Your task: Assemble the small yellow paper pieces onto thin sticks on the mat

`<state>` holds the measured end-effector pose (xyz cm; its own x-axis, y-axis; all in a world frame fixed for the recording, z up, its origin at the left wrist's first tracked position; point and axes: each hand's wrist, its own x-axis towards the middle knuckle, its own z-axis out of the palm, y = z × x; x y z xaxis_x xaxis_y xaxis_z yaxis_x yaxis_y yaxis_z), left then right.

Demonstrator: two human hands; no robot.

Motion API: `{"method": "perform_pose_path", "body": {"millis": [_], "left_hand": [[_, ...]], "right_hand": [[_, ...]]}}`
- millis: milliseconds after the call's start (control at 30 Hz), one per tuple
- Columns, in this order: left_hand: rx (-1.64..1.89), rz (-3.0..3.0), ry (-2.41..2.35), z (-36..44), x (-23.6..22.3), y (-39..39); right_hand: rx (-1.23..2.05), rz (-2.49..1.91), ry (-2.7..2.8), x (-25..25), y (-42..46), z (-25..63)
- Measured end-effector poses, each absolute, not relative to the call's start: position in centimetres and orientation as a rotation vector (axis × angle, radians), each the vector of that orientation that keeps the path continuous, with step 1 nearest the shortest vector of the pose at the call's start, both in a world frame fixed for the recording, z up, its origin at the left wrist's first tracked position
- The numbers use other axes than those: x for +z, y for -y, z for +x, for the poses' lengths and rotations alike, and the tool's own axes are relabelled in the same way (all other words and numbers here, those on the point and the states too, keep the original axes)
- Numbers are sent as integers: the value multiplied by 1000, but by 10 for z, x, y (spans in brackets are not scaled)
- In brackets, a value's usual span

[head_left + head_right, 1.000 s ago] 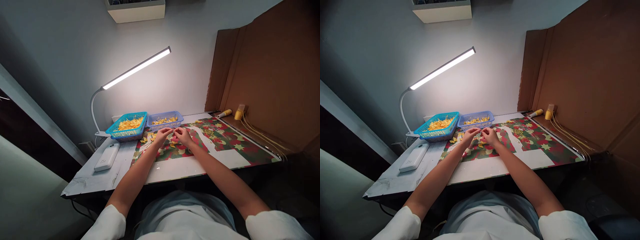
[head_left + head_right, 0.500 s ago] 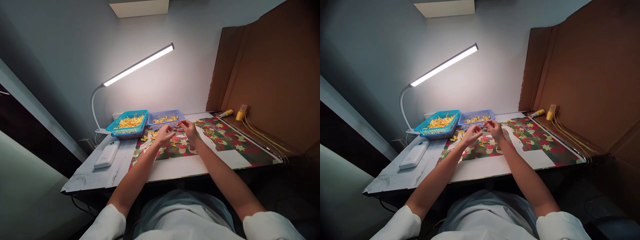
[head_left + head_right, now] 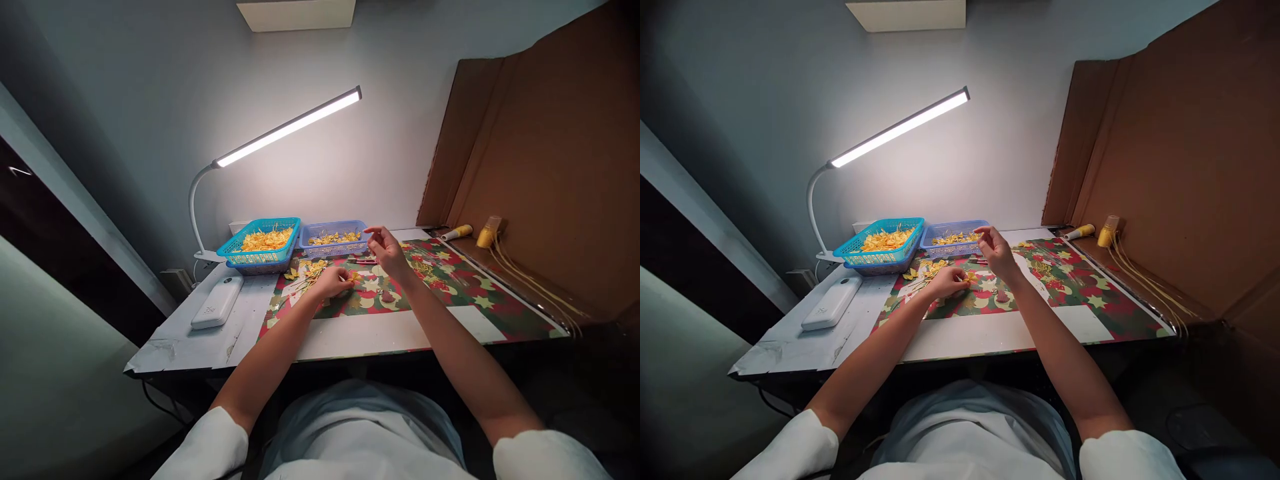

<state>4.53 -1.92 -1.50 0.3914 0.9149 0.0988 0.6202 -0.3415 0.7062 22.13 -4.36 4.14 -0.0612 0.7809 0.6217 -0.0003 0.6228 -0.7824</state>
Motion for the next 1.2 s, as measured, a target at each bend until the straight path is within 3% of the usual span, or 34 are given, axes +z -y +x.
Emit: {"method": "perform_pose_path", "body": {"millis": [400,800,1200], "left_hand": [[874,1532,-1069,44,-7,29],[922,1260,-846,49,-16,22],[1115,1366,-953,52,-23,19]], "right_hand": [[776,-912,1668,-9,43,218],[1086,-844,1260,-25,31,211],[689,-932,1492,-20,34,222]]}}
